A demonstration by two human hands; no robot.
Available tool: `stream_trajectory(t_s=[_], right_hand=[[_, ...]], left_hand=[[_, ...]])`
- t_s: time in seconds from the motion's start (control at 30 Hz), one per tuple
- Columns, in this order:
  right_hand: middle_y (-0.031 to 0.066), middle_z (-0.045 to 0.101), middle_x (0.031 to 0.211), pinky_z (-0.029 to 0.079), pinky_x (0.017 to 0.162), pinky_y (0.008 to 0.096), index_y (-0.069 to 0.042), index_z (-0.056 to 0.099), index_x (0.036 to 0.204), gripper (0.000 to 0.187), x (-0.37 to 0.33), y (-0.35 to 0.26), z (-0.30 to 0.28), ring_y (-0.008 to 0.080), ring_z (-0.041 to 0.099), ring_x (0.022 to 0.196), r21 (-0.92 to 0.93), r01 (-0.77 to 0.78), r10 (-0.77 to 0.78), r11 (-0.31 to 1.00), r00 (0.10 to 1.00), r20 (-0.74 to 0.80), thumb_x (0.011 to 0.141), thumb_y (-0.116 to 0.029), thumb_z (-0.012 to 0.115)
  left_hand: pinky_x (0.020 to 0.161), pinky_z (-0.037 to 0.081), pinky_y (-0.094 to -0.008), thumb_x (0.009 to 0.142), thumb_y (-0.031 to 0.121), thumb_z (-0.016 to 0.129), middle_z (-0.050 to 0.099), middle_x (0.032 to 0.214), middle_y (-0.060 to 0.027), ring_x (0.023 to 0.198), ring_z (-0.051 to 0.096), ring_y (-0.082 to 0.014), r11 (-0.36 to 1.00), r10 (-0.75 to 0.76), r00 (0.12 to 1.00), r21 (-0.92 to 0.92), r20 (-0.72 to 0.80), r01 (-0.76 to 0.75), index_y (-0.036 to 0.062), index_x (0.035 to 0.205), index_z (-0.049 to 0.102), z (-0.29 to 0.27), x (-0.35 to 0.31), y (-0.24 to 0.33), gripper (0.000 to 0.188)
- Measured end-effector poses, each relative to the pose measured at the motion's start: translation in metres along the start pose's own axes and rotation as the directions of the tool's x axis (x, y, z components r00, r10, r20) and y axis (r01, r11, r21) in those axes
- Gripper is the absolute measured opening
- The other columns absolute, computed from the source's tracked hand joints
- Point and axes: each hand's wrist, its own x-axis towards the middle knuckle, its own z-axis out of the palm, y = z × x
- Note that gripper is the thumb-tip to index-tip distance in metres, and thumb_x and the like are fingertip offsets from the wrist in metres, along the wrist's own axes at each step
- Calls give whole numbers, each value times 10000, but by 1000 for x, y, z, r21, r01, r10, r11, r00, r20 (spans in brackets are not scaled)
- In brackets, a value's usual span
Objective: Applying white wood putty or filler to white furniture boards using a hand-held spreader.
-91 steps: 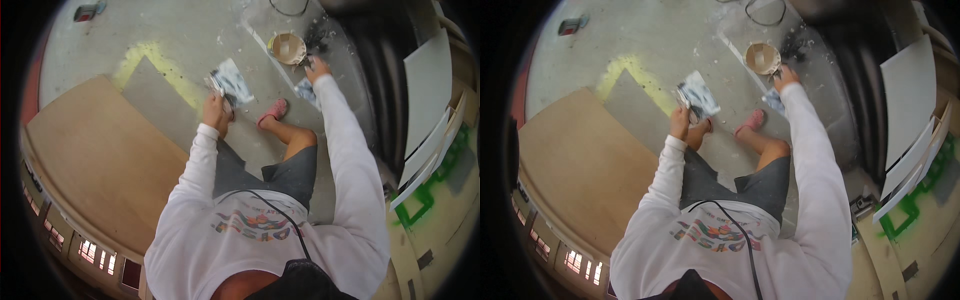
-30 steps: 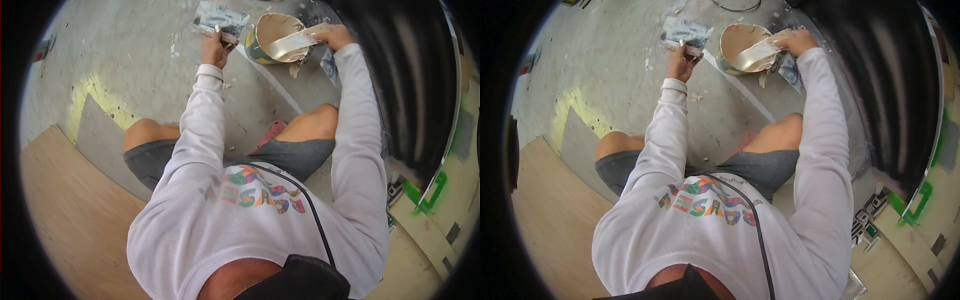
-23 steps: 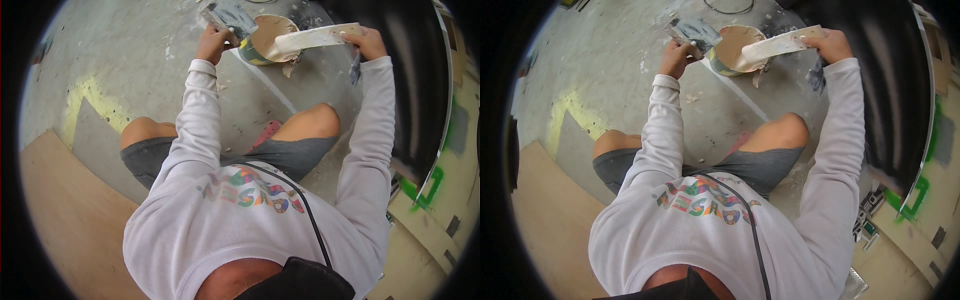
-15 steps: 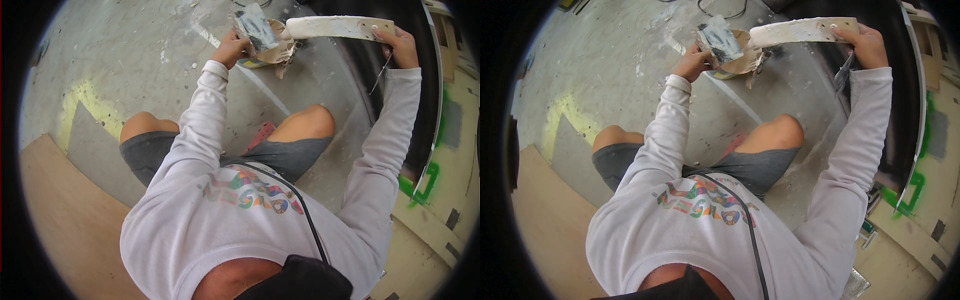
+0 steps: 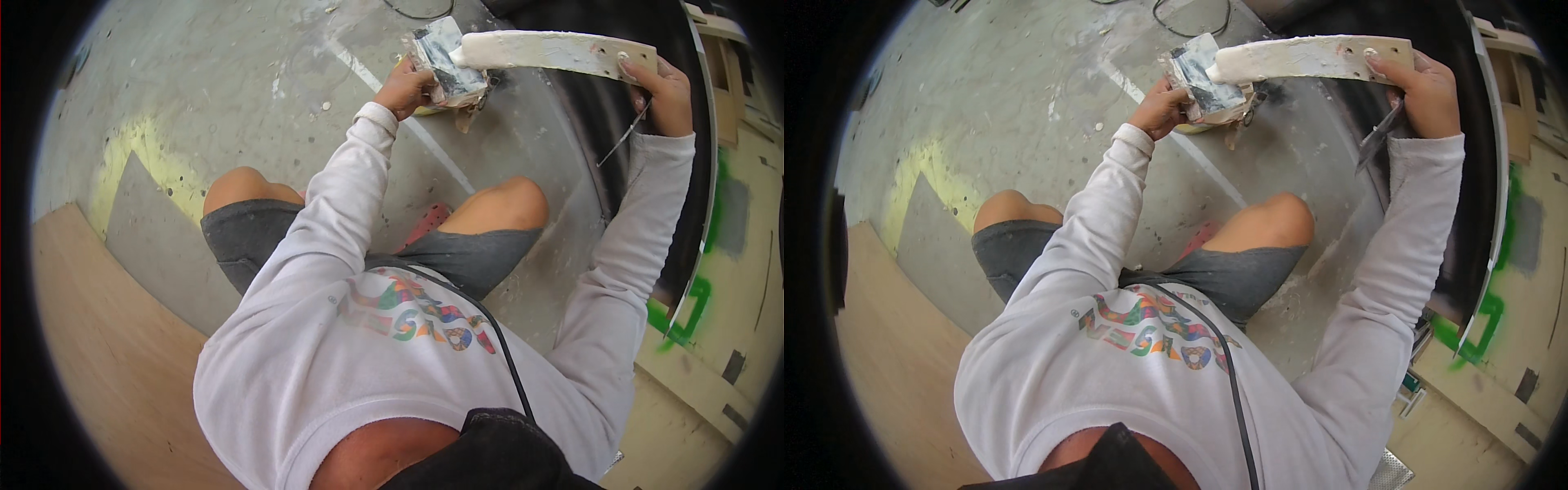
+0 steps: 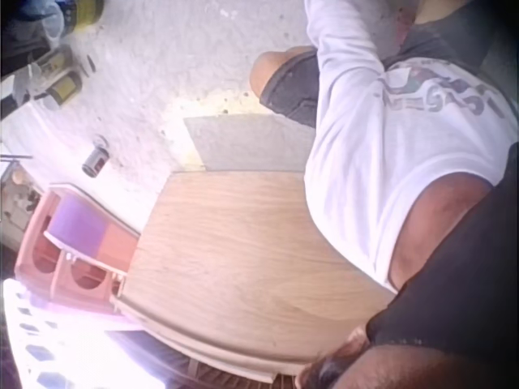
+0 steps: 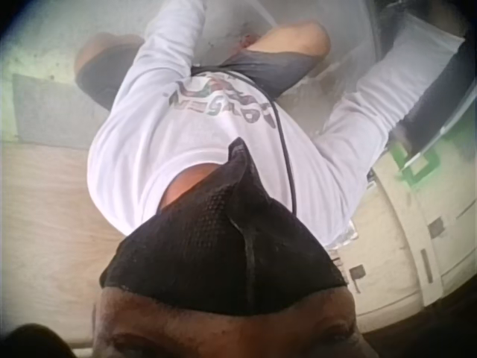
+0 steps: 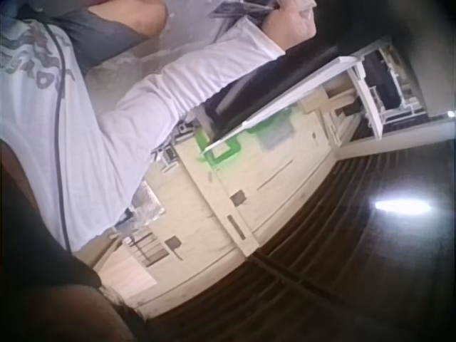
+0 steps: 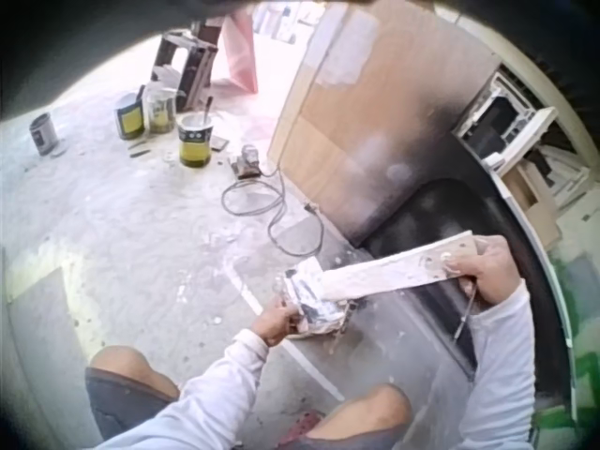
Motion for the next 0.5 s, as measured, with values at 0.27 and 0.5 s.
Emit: stream_trajectory(t_s=[0.27, 0.5], right_hand=[[1, 560, 642, 303, 445, 184, -1, 627, 799, 188, 3, 5, 13, 46, 420, 498, -39, -4, -1, 999, 993, -114, 662, -128, 650], [56, 626, 732, 413, 558, 216, 23, 626, 807, 202, 9, 12, 51, 92, 550, 618, -129, 94, -107, 987, 989, -97, 667, -123, 637]], left_hand=[[624, 518, -393, 696, -22, 429, 529, 982, -71, 817, 560, -202, 999, 43, 999, 20, -19, -43, 61, 1128, 372, 0, -2, 5, 444], [580, 526, -366, 700, -12, 469, 546, 937, -57, 772, 571, -186, 983, 122, 992, 141, 4, -122, 60, 1126, 374, 1, 0, 1, 443]])
